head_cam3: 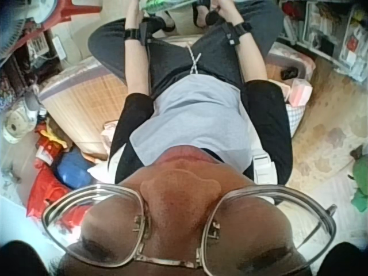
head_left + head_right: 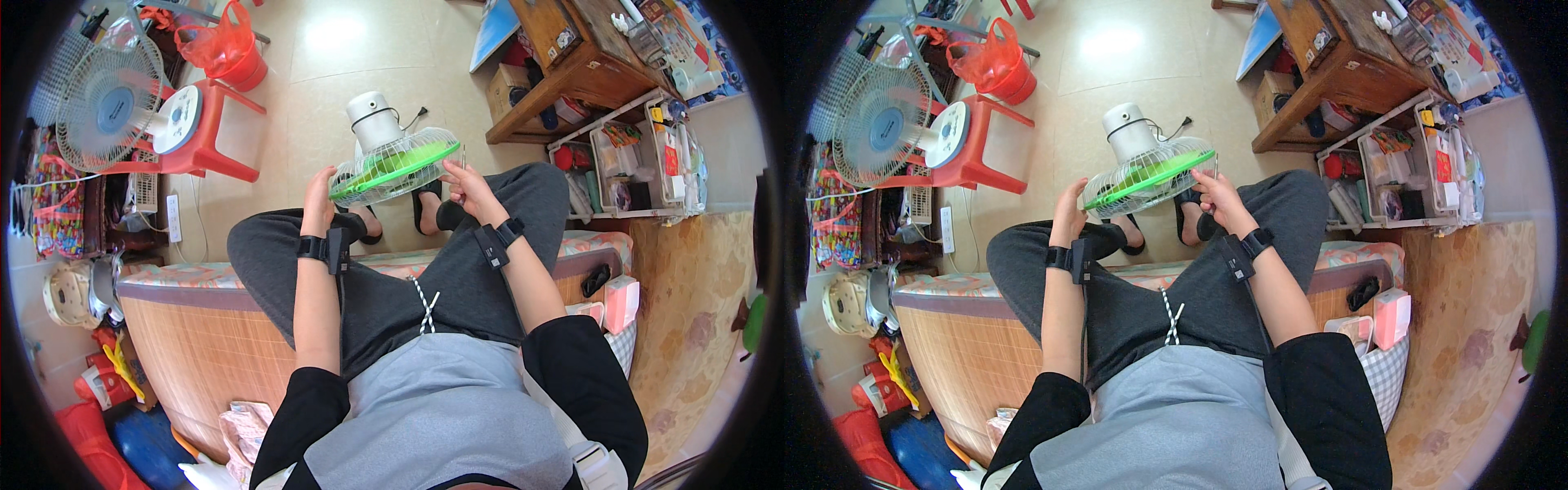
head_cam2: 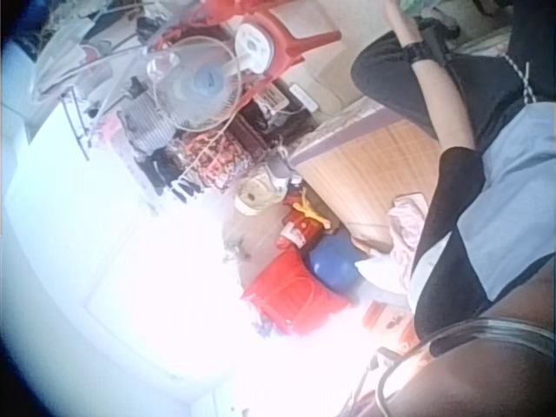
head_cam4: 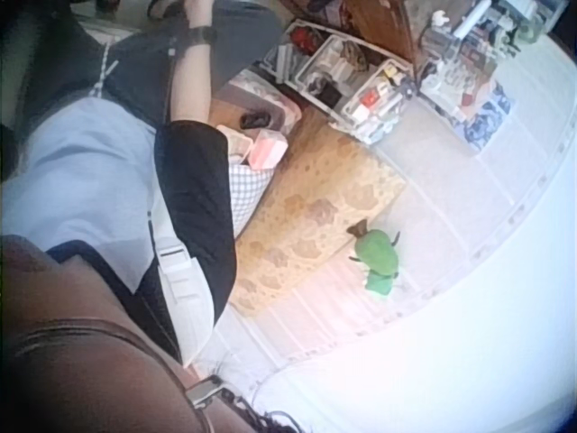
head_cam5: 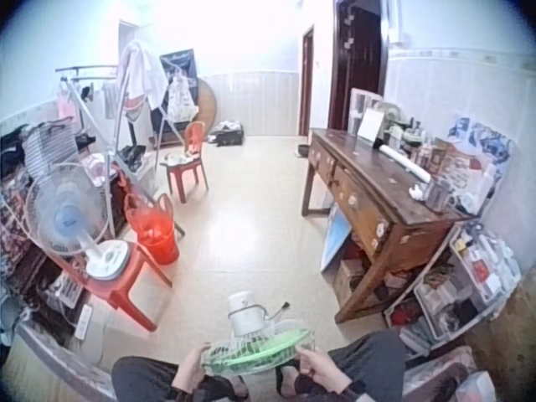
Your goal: The recorder is attempting to repair or inspect a small green and white desktop fan using a tool.
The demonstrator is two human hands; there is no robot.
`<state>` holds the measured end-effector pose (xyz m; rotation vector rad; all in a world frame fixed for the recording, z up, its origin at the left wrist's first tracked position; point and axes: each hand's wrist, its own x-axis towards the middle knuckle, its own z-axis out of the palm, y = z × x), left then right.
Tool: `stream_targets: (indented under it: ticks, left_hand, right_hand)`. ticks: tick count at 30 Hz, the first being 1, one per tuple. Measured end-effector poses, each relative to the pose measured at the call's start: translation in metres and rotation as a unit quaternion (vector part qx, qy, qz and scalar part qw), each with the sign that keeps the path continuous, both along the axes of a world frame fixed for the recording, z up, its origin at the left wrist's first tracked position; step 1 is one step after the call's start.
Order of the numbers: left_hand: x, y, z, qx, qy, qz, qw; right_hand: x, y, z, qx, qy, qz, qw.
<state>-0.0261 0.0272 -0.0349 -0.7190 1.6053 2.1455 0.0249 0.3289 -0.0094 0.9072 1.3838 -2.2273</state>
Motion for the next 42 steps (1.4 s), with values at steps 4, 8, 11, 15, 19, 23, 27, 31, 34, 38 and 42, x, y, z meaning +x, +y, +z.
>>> stream_targets:
  ticks: [4, 8, 11, 15, 19, 23, 27, 31, 34, 38, 42]
  left_hand:
    - [0.007, -0.001, 0.016, -0.004, -0.031, 0.008, 0.999]
    - [0.004, 0.002, -0.007, 0.003, -0.173, 0.099, 0.980]
    - [0.011, 0.004, -0.018, 0.090, -0.274, 0.151, 0.946]
    - [0.014, 0.029, -0.015, 0.136, -0.319, 0.089, 0.934]
    - [0.026, 0.032, -0.017, 0.253, -0.247, 0.123, 0.927]
    - [0.022, 0.021, -0.023, 0.293, -0.201, 0.119, 0.927]
    - [0.016, 0.008, -0.031, 0.223, -0.189, 0.130, 0.948]
    - [0.015, 0.027, 0.000, 0.119, -0.174, 0.184, 0.960]
    - [0.014, 0.031, 0.013, 0.084, -0.105, 0.183, 0.974]
    - [0.007, 0.027, 0.018, 0.125, 0.074, 0.116, 0.983]
    - [-0.008, 0.026, 0.037, 0.043, 0.097, 0.103, 0.989]
  right_hand:
    - [0.000, 0.001, 0.003, -0.036, 0.000, -0.007, 0.999]
    - [0.000, 0.000, -0.006, -0.077, -0.032, -0.023, 0.996]
    - [-0.001, -0.002, -0.010, -0.100, -0.032, -0.013, 0.994]
    - [-0.001, -0.004, -0.009, -0.083, -0.037, -0.013, 0.996]
    - [0.000, -0.010, -0.005, -0.004, -0.016, 0.005, 1.000]
    - [0.000, -0.012, -0.004, 0.033, 0.008, 0.033, 0.999]
    - [-0.004, -0.018, 0.002, 0.059, 0.013, 0.018, 0.998]
    - [-0.003, -0.019, 0.005, 0.094, 0.045, 0.019, 0.994]
    - [-0.009, -0.015, 0.007, 0.063, 0.058, 0.019, 0.996]
    - [-0.014, -0.007, 0.023, -0.044, 0.058, 0.000, 0.997]
    - [-0.014, 0.007, 0.029, -0.196, 0.088, -0.039, 0.976]
